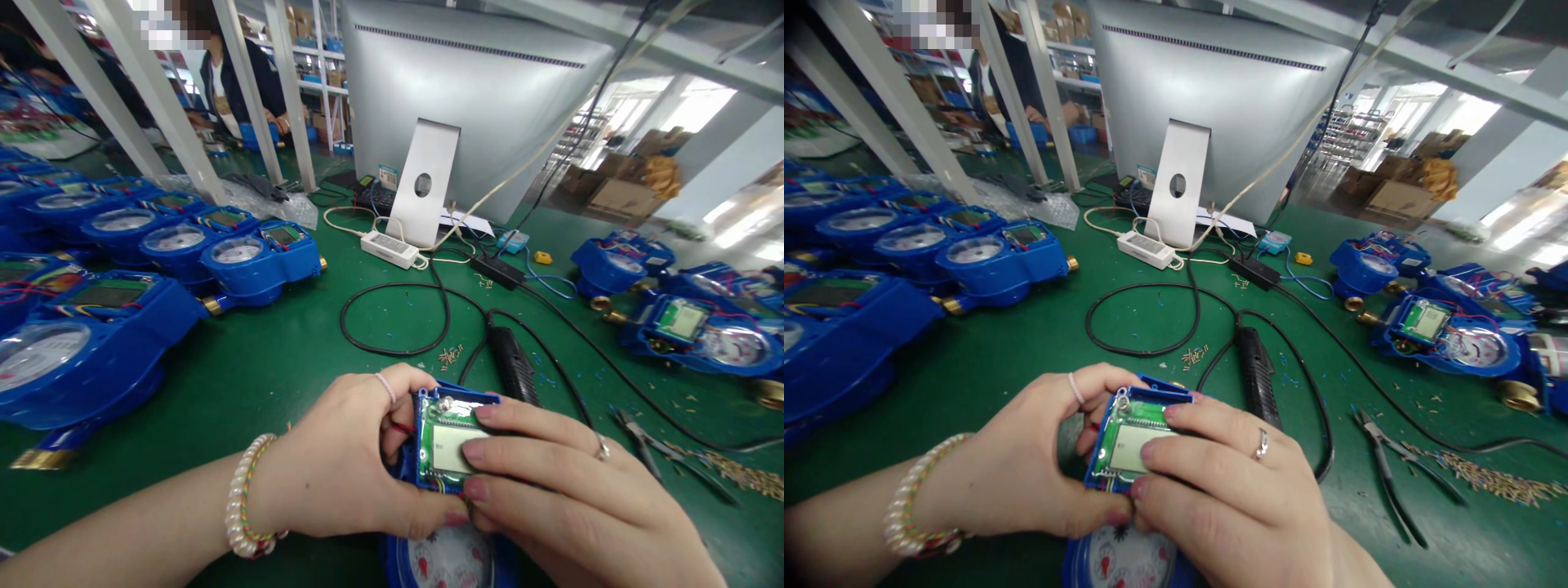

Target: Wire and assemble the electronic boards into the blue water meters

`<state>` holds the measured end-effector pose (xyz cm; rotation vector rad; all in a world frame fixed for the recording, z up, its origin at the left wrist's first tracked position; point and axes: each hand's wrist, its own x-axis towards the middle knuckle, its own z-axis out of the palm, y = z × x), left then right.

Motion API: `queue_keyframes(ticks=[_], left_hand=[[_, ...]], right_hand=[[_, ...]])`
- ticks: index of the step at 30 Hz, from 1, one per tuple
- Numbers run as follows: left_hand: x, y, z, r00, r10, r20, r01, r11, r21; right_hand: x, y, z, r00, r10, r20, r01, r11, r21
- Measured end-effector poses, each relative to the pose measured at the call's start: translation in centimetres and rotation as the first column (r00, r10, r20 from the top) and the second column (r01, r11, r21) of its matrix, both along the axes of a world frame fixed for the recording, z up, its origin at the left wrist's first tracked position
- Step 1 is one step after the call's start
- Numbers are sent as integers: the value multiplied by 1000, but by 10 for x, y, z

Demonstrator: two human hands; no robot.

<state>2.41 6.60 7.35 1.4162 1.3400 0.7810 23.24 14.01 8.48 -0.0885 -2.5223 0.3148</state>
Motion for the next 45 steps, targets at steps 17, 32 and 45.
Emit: queue_keyframes(ticks=[17, 32, 45], left_hand=[[2, -1, -1, 992, -18, -126, 28, 997, 75], [8, -1, -5, 996, 70, -54, -59, 981, 184], [-4, 2, -5, 967, -25, 253, 41, 998, -56]], right_hand=[[-1, -1, 1, 999, -47, -24, 49, 994, 98], [3, 3, 10, 998, -61, -9, 61, 997, -44], [5, -2, 0, 989, -144, -37, 138, 981, -137]])
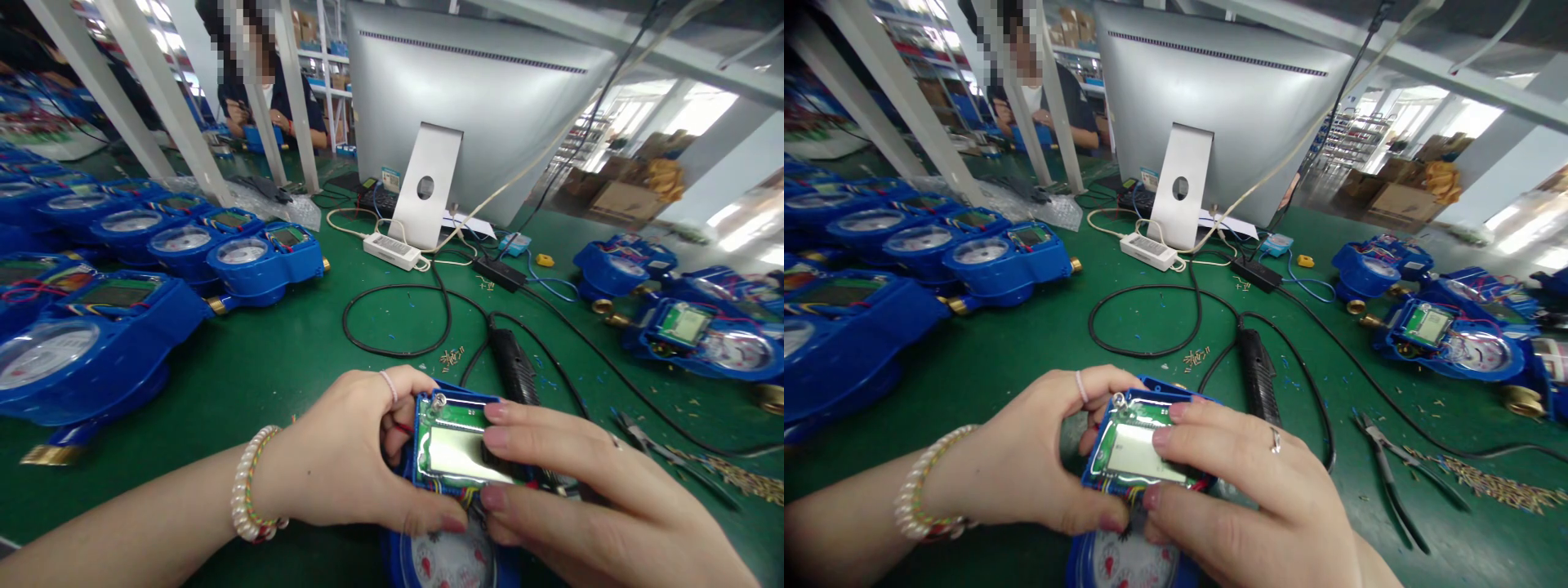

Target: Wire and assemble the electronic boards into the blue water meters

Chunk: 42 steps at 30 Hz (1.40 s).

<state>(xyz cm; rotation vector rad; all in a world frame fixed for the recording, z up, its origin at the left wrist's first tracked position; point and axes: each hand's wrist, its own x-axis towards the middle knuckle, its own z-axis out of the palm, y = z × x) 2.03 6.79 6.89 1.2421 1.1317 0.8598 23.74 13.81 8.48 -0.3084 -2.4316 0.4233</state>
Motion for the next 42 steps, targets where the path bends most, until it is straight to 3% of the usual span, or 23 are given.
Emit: queue_keyframes(ticks=[5, 11, 19, 24, 30, 39, 42], left_hand=[[1, 1, 2, 998, 15, 53, -12, 998, -54], [7, 0, 12, 979, 49, -197, -54, 998, -22], [9, -2, 4, 954, 91, -284, -63, 992, 107], [7, -3, -2, 937, 132, -324, -68, 977, 201], [8, -3, -6, 954, 115, -278, -66, 981, 180], [8, -3, -6, 932, 159, -327, -82, 968, 238], [10, -1, -5, 955, 132, -266, -77, 975, 207]], right_hand=[[3, 2, 5, 999, 35, 9, -35, 999, -6], [1, 0, 1, 1000, -6, -14, 5, 999, -42], [0, -3, -4, 1000, 3, 3, -2, 992, -127], [-2, 6, -5, 990, 133, -44, -133, 991, 1], [-4, 0, 4, 997, 43, 66, -45, 998, 32], [0, -1, -10, 989, 121, 88, -117, 992, -42], [1, 1, -6, 988, 51, 144, -26, 986, -166]])
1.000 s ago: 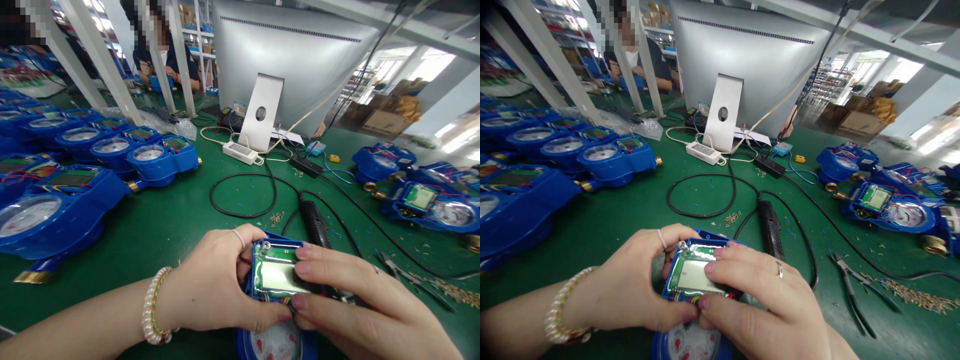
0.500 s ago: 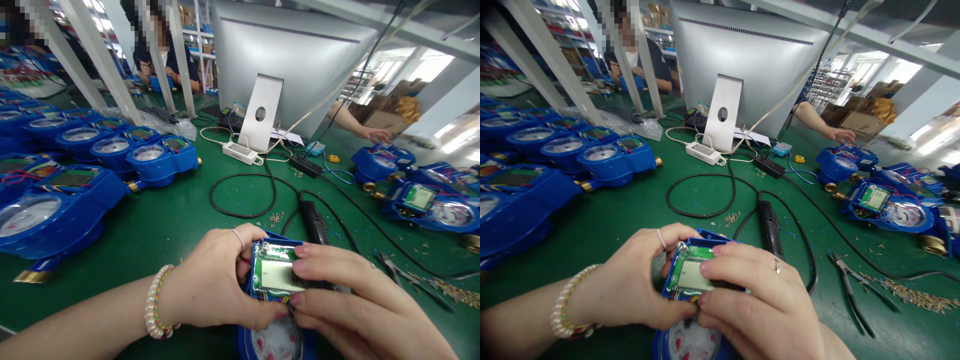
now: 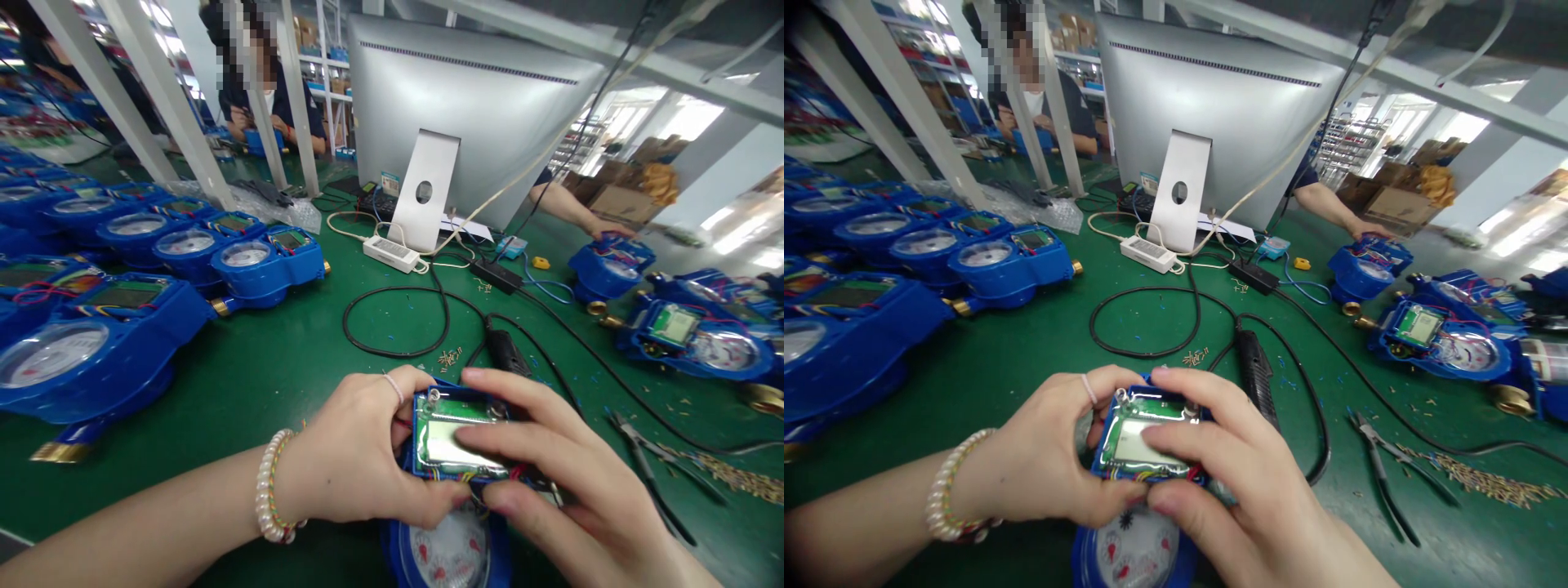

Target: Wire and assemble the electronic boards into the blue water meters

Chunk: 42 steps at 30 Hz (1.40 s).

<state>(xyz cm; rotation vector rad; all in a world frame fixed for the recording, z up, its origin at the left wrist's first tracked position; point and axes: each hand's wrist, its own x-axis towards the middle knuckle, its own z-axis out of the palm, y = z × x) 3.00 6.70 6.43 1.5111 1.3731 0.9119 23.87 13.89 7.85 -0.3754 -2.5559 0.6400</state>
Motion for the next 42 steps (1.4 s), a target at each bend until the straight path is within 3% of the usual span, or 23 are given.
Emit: queue_keyframes(ticks=[3, 7, 11, 20, 25, 28, 32, 37, 42], left_hand=[[2, 2, 1, 998, -11, -69, 14, 999, 43], [2, 2, 0, 960, 41, -279, 15, 980, 196], [1, 3, -3, 931, 93, -352, 35, 940, 341], [-5, 10, -4, 965, -23, -262, 98, 956, 278], [-5, 10, -4, 958, -1, -285, 85, 955, 284], [-5, 11, -5, 959, -2, -283, 86, 954, 286], [-4, 12, -6, 967, 16, -253, 59, 956, 289], [-1, 8, -6, 980, 63, -188, -5, 955, 295], [0, 5, -11, 987, 92, -135, -49, 956, 291]], right_hand=[[-6, 1, 7, 986, -123, 115, 138, 982, -128], [-19, 2, 20, 976, -75, 202, 104, 985, -134], [-27, 5, 31, 967, -74, 244, 116, 980, -162], [-30, -1, 42, 920, -171, 352, 244, 954, -175], [-39, -11, 48, 857, -262, 444, 316, 947, -52], [-42, -15, 49, 843, -303, 444, 331, 943, 14], [-38, -13, 42, 875, -304, 376, 352, 934, -64], [-28, -7, 25, 867, -460, 189, 492, 852, -181], [-27, -4, 17, 830, -537, 150, 557, 804, -210]])
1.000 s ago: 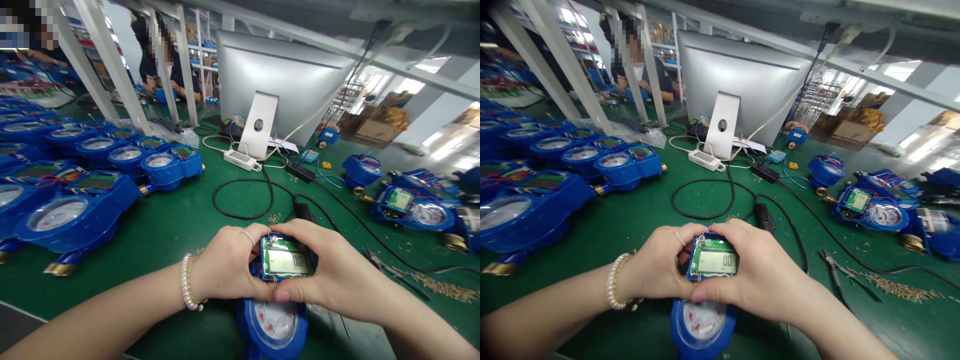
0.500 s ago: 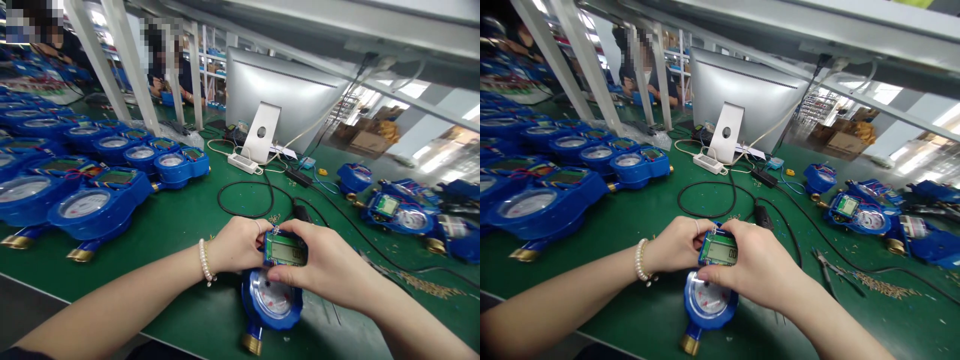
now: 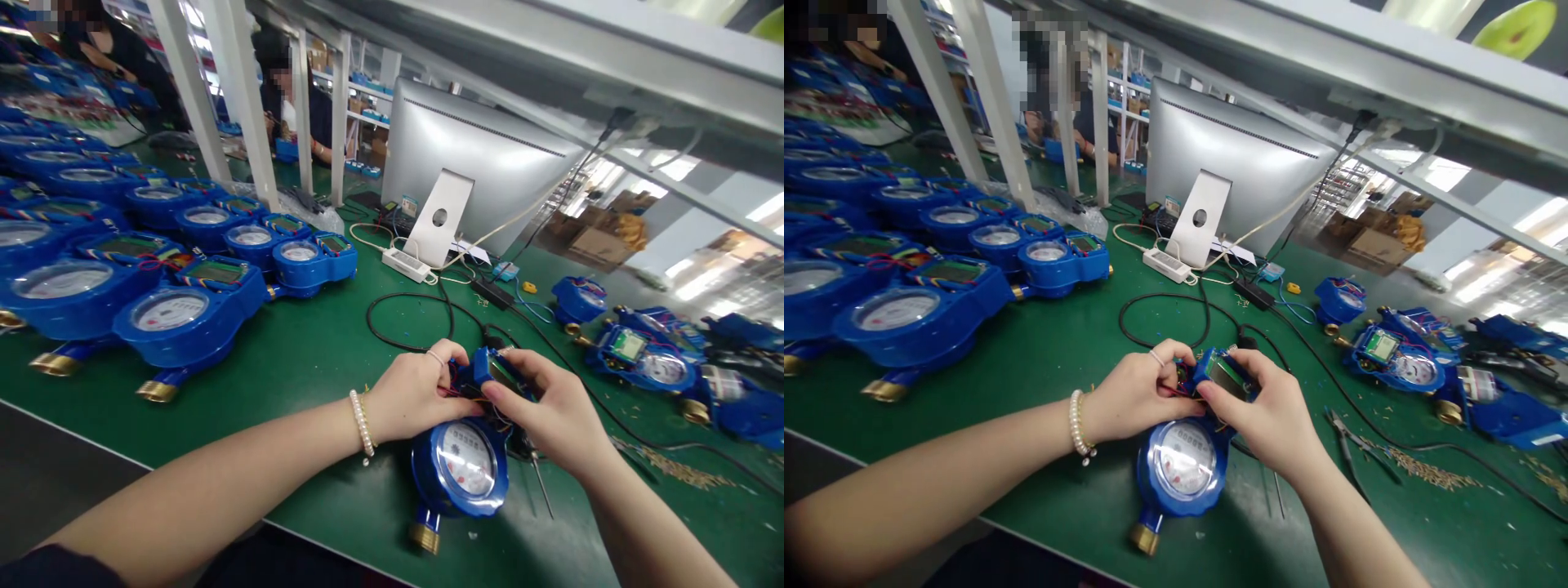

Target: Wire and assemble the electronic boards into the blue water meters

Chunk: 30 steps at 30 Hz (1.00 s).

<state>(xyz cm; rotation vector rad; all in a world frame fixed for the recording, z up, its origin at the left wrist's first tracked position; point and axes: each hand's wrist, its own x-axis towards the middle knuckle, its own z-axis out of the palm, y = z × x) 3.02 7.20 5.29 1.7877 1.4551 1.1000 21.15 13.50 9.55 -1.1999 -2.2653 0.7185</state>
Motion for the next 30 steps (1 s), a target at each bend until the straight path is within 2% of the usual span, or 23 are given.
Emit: queue_keyframes(ticks=[6, 11, 14, 21, 30], left_hand=[[0, -5, 3, 1000, -12, -12, 13, 1000, 21], [8, -7, 11, 959, 103, -266, -87, 994, 71], [13, -6, 14, 926, 140, -350, -115, 989, 93], [17, -6, 15, 925, 162, -344, -150, 987, 61], [21, -3, 17, 878, 175, -446, -173, 984, 46]], right_hand=[[-4, 3, 1, 1000, -11, -14, 10, 998, -55], [-6, 3, 3, 999, -33, 6, 33, 997, -74], [-7, 2, 5, 998, -58, 27, 59, 997, -52], [-7, -2, 7, 996, -70, 47, 71, 997, -17], [-13, -5, 7, 997, -76, 32, 76, 997, 9]])
